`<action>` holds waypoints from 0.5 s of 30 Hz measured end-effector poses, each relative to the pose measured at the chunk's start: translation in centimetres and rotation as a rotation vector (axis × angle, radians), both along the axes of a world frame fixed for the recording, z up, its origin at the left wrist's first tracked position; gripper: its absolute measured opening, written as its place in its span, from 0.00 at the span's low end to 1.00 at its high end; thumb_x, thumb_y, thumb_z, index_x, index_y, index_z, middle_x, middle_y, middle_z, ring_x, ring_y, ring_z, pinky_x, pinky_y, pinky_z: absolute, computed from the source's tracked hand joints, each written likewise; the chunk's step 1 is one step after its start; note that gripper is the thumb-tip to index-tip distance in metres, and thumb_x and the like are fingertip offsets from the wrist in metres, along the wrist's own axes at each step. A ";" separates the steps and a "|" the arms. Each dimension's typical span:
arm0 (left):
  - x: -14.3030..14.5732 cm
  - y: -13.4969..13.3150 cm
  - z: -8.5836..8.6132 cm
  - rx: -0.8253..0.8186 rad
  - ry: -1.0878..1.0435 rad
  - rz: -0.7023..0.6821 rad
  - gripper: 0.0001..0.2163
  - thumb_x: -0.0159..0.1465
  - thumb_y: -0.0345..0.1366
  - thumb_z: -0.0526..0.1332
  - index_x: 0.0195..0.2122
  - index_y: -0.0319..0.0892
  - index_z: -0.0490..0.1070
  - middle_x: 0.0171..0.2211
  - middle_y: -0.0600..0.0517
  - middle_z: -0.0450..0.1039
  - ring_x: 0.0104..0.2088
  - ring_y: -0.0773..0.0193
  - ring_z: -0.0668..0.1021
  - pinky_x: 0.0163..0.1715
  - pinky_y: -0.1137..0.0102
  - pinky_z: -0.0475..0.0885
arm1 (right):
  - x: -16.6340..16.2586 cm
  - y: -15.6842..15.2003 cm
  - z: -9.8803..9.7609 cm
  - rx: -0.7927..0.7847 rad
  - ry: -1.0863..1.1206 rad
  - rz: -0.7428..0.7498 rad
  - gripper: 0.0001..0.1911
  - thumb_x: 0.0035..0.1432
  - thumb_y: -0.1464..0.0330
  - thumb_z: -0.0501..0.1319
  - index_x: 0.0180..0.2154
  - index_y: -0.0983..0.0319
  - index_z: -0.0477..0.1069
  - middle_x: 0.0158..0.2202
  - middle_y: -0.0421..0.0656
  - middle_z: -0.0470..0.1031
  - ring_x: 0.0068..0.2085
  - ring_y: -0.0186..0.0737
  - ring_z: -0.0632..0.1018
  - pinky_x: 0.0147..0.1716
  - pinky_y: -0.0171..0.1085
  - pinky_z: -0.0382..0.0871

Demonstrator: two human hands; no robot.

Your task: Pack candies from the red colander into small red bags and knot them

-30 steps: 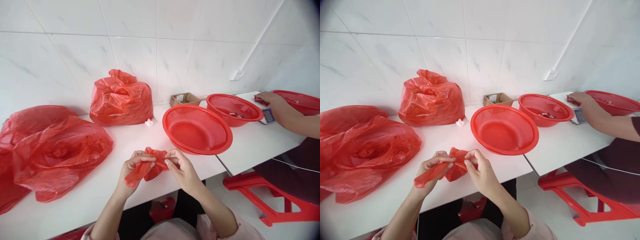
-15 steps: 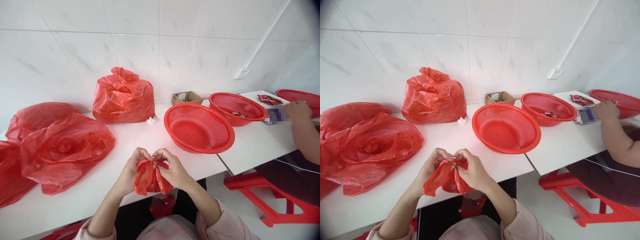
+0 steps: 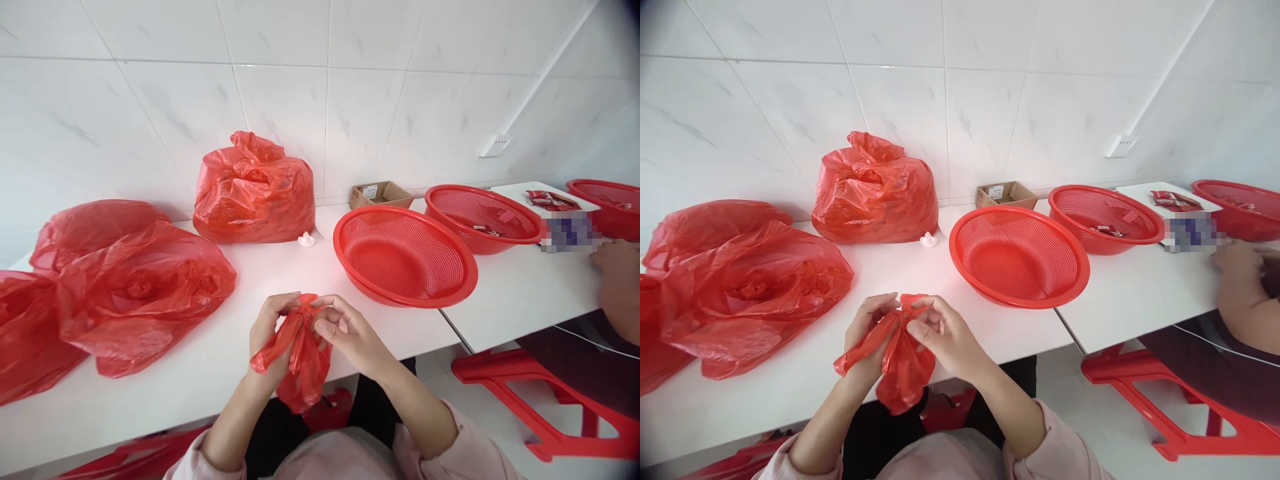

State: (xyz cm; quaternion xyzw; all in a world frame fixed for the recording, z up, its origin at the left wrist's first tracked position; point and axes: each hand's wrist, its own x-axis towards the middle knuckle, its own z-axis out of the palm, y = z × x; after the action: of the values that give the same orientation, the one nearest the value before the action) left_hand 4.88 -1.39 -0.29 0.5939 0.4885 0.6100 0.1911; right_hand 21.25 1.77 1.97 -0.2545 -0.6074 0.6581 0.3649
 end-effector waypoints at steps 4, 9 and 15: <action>-0.9 -0.2 -0.1 0.021 0.172 -0.106 0.14 0.64 0.30 0.61 0.49 0.49 0.73 0.51 0.48 0.74 0.51 0.57 0.76 0.49 0.65 0.71 | 0.2 0.8 0.1 -0.021 -0.035 -0.042 0.11 0.59 0.61 0.64 0.39 0.62 0.73 0.34 0.41 0.73 0.32 0.33 0.73 0.32 0.34 0.68; -2.1 -0.4 -0.1 -0.175 0.188 -0.233 0.11 0.62 0.31 0.63 0.46 0.48 0.72 0.41 0.54 0.80 0.38 0.65 0.81 0.38 0.72 0.74 | 0.6 0.9 1.2 0.088 -0.238 -0.054 0.05 0.58 0.66 0.64 0.34 0.62 0.73 0.31 0.38 0.73 0.31 0.32 0.72 0.32 0.33 0.66; -3.6 0.2 2.6 -0.398 0.253 -0.493 0.06 0.60 0.31 0.64 0.38 0.42 0.74 0.30 0.55 0.78 0.27 0.69 0.77 0.28 0.76 0.70 | 0.6 0.4 1.4 0.269 -0.410 -0.031 0.03 0.58 0.71 0.63 0.31 0.62 0.70 0.29 0.36 0.71 0.31 0.32 0.71 0.33 0.33 0.65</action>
State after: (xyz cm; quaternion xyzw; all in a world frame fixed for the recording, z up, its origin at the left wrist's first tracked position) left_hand 1.32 -1.18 2.33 0.7161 0.4597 0.3598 0.3827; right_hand 21.88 2.15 3.41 -0.3412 -0.7468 0.5003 0.2749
